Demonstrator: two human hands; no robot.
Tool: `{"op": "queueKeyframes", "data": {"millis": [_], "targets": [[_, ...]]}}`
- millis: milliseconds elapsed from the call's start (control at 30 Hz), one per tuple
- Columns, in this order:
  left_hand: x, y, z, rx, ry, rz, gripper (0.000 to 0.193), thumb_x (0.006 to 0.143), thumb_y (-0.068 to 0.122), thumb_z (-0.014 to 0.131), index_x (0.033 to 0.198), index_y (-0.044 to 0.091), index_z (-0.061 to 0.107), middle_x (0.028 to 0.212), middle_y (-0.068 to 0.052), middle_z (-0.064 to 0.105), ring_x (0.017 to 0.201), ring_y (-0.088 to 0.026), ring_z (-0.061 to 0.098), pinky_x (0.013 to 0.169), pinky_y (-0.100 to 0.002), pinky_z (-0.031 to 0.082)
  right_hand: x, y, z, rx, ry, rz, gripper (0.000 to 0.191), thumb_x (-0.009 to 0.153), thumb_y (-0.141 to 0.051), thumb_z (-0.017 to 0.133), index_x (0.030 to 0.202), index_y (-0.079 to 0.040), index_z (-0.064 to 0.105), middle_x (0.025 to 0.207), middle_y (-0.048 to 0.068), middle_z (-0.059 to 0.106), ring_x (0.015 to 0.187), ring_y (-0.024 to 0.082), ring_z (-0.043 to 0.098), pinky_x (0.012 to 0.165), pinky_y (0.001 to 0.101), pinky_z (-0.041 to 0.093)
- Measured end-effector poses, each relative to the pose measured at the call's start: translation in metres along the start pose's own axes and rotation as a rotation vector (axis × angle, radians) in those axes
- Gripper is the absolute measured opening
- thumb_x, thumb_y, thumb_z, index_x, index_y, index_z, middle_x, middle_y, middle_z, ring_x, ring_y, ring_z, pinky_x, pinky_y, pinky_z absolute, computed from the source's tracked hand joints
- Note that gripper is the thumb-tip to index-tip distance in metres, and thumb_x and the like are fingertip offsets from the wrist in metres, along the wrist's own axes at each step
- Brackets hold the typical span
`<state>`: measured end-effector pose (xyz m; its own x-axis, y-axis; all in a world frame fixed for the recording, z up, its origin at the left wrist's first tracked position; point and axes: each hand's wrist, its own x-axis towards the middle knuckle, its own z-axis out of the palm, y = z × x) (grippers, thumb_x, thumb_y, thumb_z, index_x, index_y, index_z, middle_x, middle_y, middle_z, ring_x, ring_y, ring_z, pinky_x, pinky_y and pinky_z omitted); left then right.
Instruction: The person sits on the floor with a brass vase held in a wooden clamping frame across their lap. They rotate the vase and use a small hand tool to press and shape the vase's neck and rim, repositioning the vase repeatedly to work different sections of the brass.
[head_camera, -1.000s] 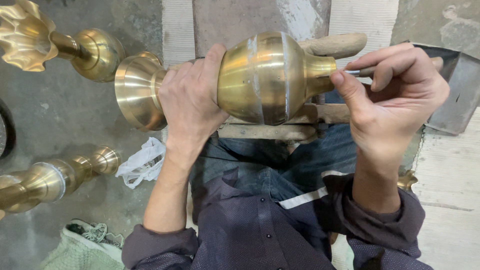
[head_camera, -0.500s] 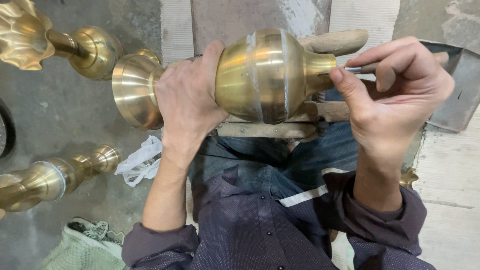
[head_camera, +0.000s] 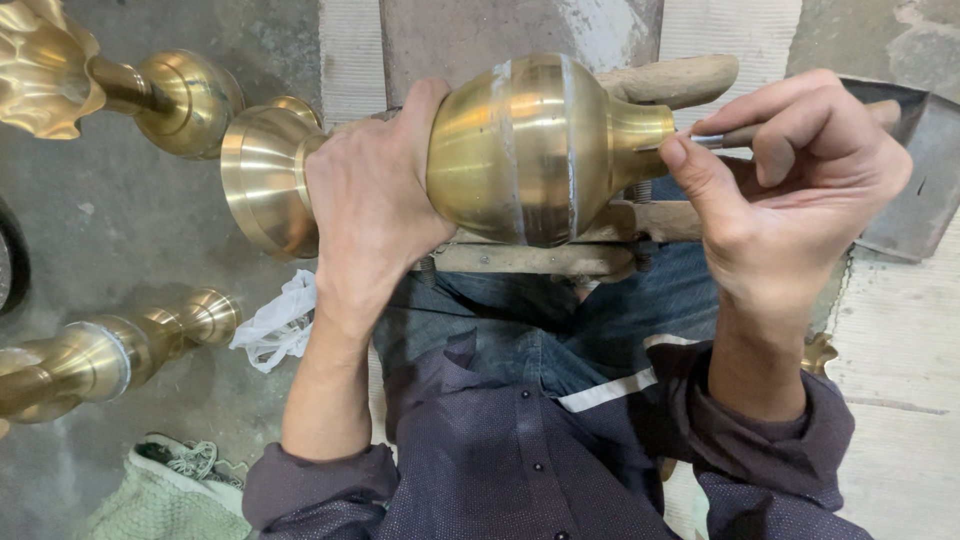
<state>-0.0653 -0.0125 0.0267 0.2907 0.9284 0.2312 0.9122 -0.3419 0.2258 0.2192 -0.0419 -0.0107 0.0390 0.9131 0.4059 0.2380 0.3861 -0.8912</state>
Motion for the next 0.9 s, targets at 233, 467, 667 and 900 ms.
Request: {"op": "queueKeyframes", "data": {"millis": [233, 467, 667, 900], "targets": [[0.007, -0.003, -0.006, -0.011, -0.216, -0.107, 0.051, 0.076, 0.031, 0.085, 0.115, 0.013, 0.059, 0.067, -0.014, 0.067, 0.067, -0.040, 0.067, 0.058, -0.051, 0.047, 0.003, -0.003, 0.003, -0.008, 0.020, 0.036, 0.045, 0.101, 0.000, 0.087, 0.082, -0.006, 0.047, 0.098, 0.013, 0.069, 0.073, 0.007, 0.058, 0.065, 0.0179, 0.042], [-0.013, 0.002, 0.013, 0.113, 0.259, 0.046, 0.062, 0.093, 0.038, 0.085, 0.136, 0.006, 0.055, 0.075, -0.008, 0.061, 0.071, -0.026, 0.061, 0.070, -0.042, 0.043, 0.001, -0.008, 0.009, -0.047, 0.053, 0.014, 0.046, 0.101, 0.004, 0.087, 0.085, -0.005, 0.046, 0.098, 0.013, 0.068, 0.081, 0.009, 0.060, 0.068, 0.0188, 0.040], [-0.019, -0.005, 0.029, 0.190, 0.264, 0.039, 0.048, 0.099, 0.031, 0.079, 0.136, 0.010, 0.056, 0.080, -0.003, 0.061, 0.079, -0.023, 0.060, 0.077, -0.039, 0.041, 0.002, -0.011, 0.008, -0.004, 0.057, 0.066, 0.047, 0.102, 0.002, 0.087, 0.082, -0.006, 0.045, 0.099, 0.012, 0.069, 0.076, 0.007, 0.055, 0.065, 0.0175, 0.037], [-0.016, -0.006, 0.021, 0.137, 0.189, 0.039, 0.054, 0.089, 0.033, 0.082, 0.131, 0.009, 0.058, 0.076, -0.005, 0.063, 0.075, -0.026, 0.061, 0.071, -0.040, 0.040, 0.003, -0.008, 0.006, -0.020, 0.030, 0.039, 0.047, 0.103, 0.000, 0.087, 0.080, -0.007, 0.046, 0.100, 0.012, 0.069, 0.074, 0.005, 0.056, 0.065, 0.0171, 0.039]]}}
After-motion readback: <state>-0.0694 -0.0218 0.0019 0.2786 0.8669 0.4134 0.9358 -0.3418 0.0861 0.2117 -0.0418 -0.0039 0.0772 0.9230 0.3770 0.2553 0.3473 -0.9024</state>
